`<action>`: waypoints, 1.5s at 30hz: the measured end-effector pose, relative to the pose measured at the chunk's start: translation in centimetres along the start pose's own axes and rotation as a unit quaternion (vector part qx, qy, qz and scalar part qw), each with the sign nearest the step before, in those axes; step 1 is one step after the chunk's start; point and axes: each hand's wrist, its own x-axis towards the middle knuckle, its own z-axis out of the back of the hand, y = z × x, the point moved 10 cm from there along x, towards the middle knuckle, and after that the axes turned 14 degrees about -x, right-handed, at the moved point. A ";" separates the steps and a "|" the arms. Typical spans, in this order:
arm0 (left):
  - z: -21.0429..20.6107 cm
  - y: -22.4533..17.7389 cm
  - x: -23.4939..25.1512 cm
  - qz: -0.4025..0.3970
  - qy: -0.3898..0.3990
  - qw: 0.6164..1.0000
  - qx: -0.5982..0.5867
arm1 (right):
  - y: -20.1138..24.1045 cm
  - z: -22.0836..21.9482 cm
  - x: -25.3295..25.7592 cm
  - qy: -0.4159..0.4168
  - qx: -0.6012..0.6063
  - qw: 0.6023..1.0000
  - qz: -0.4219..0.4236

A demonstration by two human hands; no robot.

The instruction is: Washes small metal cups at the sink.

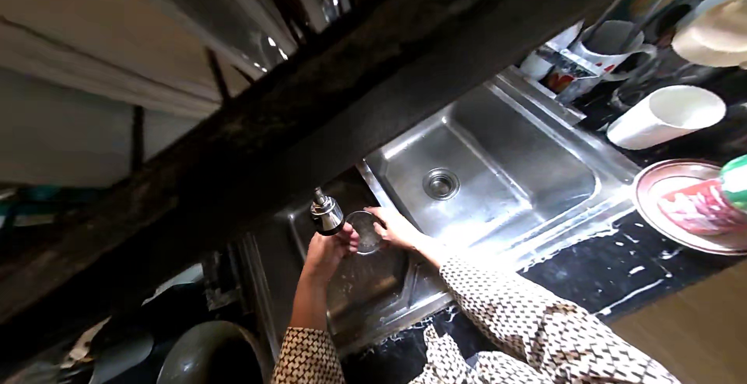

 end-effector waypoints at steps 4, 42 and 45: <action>2.0 3.8 0.3 0.086 0.028 0.995 0.047 | -0.1 0.1 0.0 -0.018 0.008 1.000 0.012; 19.2 15.9 2.6 0.312 -0.215 0.871 0.312 | -0.1 1.0 -0.7 -0.155 0.089 0.981 0.073; 20.8 15.5 9.0 0.187 -0.182 0.939 0.224 | -0.2 0.8 -0.5 -0.146 0.091 0.983 0.071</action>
